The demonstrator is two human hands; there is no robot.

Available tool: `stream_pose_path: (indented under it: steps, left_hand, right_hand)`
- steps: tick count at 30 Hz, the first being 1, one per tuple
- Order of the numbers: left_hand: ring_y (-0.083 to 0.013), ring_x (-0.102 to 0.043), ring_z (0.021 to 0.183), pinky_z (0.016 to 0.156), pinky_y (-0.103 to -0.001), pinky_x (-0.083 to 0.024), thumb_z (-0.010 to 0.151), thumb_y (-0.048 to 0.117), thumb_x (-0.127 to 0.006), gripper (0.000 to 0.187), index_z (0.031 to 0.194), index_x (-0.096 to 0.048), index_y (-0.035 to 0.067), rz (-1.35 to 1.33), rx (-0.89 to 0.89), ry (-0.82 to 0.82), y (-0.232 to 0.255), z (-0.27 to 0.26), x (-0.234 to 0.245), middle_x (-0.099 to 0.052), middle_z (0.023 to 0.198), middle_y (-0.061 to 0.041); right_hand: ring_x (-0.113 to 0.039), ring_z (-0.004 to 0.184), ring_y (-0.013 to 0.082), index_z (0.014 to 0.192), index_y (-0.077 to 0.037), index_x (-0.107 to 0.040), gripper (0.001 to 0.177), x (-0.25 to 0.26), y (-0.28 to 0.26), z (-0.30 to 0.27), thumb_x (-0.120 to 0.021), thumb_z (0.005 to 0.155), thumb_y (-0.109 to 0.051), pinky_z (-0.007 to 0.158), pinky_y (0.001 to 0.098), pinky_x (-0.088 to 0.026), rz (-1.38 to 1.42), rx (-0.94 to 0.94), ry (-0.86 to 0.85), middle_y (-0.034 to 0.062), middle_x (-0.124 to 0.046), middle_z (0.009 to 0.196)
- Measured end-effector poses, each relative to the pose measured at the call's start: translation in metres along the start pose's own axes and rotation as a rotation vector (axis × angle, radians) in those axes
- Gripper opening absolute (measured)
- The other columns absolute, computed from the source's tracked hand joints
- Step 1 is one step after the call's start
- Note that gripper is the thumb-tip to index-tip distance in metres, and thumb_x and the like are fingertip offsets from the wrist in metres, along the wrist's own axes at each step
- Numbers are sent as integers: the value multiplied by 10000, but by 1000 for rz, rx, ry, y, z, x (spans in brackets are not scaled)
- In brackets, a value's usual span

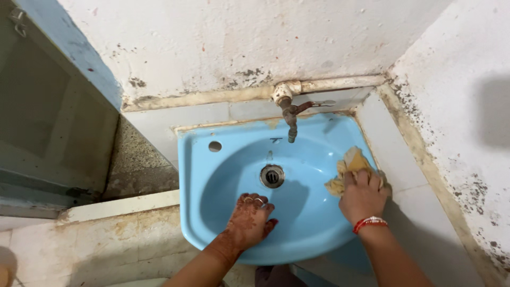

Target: The person uses a cloth to wipe the interior surface of a light blue wall-mounted sink. They scrub the basin and the drain area repeatedly with a cloth held in their right hand while their left hand rests on the sink's edge for support.

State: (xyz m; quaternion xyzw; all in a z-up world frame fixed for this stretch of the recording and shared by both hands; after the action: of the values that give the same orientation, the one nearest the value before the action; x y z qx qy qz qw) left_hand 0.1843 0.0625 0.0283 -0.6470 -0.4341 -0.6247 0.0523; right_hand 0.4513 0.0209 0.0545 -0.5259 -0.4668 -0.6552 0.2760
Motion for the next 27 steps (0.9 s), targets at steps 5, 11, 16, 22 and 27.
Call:
stream_pose_path:
  steps: [5, 11, 16, 22, 27]
  left_hand:
    - [-395, -331, 1429, 1212, -569, -138, 949, 288, -577, 387, 1258, -639, 65, 184, 17, 228, -40, -18, 16, -499, 1438, -193]
    - [-398, -215, 1493, 1212, -582, -85, 953, 308, -526, 470, 1362, -557, 78, 306, 78, 339, -83, -44, 37, -402, 1534, -210]
    - [-379, -202, 1511, 1227, -522, -125, 985, 253, -479, 550, 1504, -433, 74, 274, 95, 534, -103, -63, 37, -314, 1607, -212]
    - [-367, -179, 1520, 1229, -502, -109, 927, 139, -490, 622, 1535, -381, 69, 353, 182, 562, -107, -63, 36, -268, 1633, -185]
    - [-329, -175, 1543, 1263, -463, -114, 804, -2, -560, 733, 1516, -427, 109, 217, 249, 524, -107, -69, 43, -271, 1651, -135]
  right_hand:
    - [-410, 1388, 323, 1305, -220, -680, 385, 2, -19, -8, -545, 947, -266, 1116, 484, -384, -32, -5, -435, 45, -558, 1444]
    - [-546, 1292, 353, 1397, -266, -574, 508, -3, -66, -24, -626, 903, -376, 1085, 421, -471, 160, 188, -651, 83, -624, 1390]
    - [-699, 1151, 347, 1346, -212, -594, 593, -24, -64, 9, -731, 792, -375, 989, 423, -555, 669, 209, -522, 116, -737, 1247]
    - [-581, 1180, 381, 1300, -255, -691, 550, -15, -41, 38, -805, 763, -220, 990, 464, -532, 537, 130, 85, 115, -631, 1299]
    - [-516, 1230, 368, 1287, -327, -698, 548, -53, -48, 35, -823, 760, -244, 962, 459, -548, 330, 58, -99, 72, -562, 1349]
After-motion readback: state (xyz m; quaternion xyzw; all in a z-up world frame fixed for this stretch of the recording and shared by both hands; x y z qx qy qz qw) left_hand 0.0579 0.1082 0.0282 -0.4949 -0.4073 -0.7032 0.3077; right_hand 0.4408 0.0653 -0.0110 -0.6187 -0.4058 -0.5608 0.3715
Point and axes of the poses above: each hand's wrist, its own z-axis towards the middle knuckle, its own x-axis out of the back of the hand, y = z × x, the point moved 5 cm from there along z, towards the middle knuckle
